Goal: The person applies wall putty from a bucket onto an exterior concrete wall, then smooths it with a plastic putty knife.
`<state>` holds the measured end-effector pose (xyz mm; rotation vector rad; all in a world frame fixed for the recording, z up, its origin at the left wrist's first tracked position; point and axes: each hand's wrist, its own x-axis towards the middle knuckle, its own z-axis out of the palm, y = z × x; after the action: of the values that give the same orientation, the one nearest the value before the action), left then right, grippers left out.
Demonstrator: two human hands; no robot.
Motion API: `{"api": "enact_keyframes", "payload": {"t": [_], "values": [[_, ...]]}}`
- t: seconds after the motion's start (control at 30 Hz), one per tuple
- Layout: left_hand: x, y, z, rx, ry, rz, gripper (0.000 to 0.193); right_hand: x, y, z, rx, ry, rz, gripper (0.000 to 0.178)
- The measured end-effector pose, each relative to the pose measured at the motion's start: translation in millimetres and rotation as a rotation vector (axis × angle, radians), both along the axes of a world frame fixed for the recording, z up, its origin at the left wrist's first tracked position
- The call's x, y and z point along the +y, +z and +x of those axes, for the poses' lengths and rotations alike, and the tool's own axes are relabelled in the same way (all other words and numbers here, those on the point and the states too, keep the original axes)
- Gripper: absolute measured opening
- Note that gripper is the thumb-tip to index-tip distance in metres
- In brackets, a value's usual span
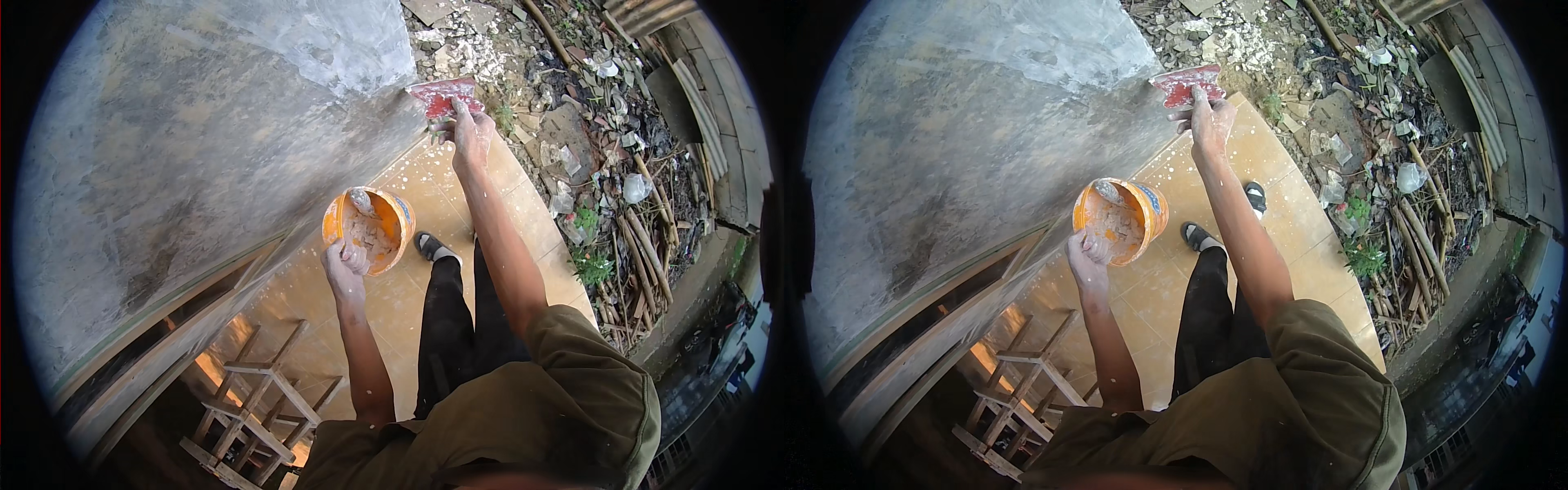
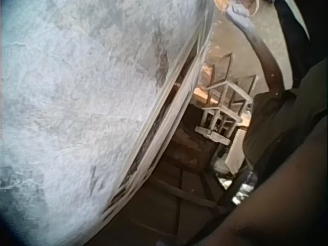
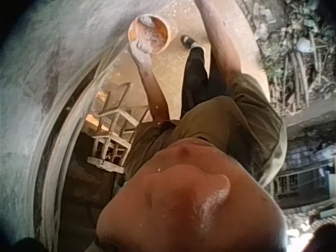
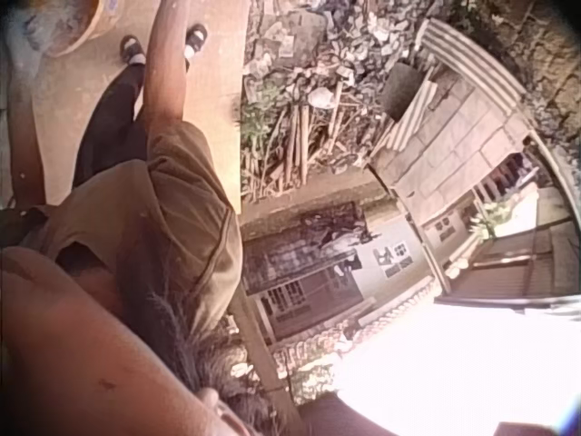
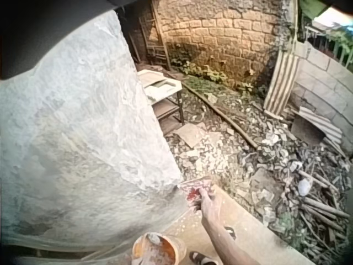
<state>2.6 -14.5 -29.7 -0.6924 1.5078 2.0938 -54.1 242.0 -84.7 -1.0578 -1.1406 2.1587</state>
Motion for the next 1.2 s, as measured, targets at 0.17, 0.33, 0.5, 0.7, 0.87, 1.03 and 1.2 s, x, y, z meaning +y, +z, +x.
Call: {"api": "enact_keyframes", "payload": {"t": [0.17, 0.33, 0.5, 0.7, 0.87, 1.03, 1.2], "values": [[2, -5, 4, -0.010, -0.037, 0.022, 0.030, 5, 20, -24, 0.029, 0.025, 0.107, 0.030], [8, -4, 3, -0.021, -0.059, 0.004, 0.031, 9, 37, -57, 0.143, 0.078, 0.178, 0.030], [11, -2, 2, -0.025, -0.048, -0.003, 0.030, 2, 55, -48, 0.195, 0.142, 0.231, 0.027], [9, 0, 3, -0.021, -0.048, -0.010, 0.031, 14, 63, -5, 0.057, 0.069, 0.265, 0.024], [5, -2, 6, -0.030, -0.055, 0.000, 0.031, 37, -2, 32, 0.086, 0.140, 0.125, 0.020], [2, -6, 10, -0.035, -0.061, -0.024, 0.032, 33, -40, 11, 0.164, 0.287, 0.075, 0.020], [3, -11, 13, -0.056, -0.053, -0.007, 0.032, 29, -67, -11, 0.003, 0.242, 0.134, 0.017]]}}
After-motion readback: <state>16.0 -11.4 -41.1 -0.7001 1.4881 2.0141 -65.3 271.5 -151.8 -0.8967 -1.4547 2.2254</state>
